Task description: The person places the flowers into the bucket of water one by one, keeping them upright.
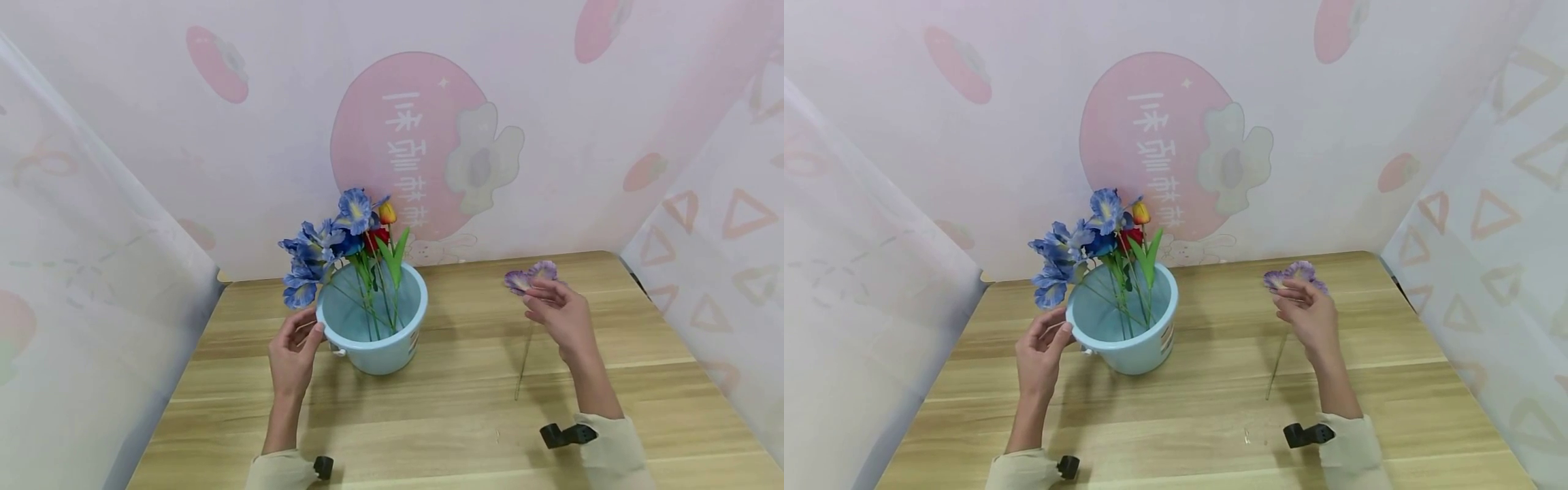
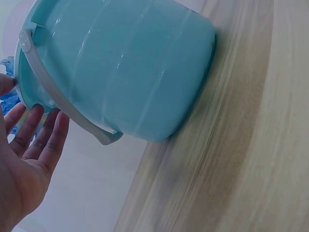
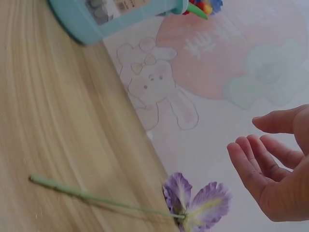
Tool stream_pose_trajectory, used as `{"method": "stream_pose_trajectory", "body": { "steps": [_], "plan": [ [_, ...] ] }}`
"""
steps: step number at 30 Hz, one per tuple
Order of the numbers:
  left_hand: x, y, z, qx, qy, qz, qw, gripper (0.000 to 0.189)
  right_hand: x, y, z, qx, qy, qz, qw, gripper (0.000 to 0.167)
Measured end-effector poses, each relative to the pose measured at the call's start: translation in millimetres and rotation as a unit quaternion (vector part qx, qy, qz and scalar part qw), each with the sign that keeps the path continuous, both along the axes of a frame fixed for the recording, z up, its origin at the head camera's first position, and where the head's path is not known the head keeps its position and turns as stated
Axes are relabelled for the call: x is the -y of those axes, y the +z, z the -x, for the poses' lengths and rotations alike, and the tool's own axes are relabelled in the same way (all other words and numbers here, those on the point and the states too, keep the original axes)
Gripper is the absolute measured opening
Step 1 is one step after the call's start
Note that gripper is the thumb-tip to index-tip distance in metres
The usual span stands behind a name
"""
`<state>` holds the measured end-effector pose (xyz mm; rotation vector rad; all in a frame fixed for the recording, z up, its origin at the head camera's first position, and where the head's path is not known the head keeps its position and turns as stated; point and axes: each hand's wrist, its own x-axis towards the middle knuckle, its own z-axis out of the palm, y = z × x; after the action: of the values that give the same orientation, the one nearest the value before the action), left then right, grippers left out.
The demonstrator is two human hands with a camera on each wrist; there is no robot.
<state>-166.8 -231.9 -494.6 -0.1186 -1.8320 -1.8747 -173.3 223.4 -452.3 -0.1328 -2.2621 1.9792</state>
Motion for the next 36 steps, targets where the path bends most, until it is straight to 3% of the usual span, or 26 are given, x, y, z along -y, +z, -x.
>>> {"method": "stream_pose_trajectory", "body": {
  "steps": [11,18,25,36],
  "plan": [
    [-1.8,2.2,-3.1,0.003,-0.007,0.002,1.0,0.034,-20,-19.1,1.9,0.037,-0.009,0.007,0.9993,0.052],
    [-1.6,0.2,-2.8,0.001,-0.01,0.004,0.9999,0.034,-27,-29.3,5.2,0.066,-0.009,0.037,0.9971,0.04],
    [-1.5,-0.4,-2.5,-0.001,-0.011,0.001,0.9999,0.034,-33,-39.3,8.0,0.078,-0.006,0.041,0.9961,0.055],
    [-0.6,-2.9,-1.1,-0.001,-0.011,0.001,0.9999,0.035,-42,-57.1,11.9,0.137,0.021,0.022,0.9901,0.062]
  ]
}}
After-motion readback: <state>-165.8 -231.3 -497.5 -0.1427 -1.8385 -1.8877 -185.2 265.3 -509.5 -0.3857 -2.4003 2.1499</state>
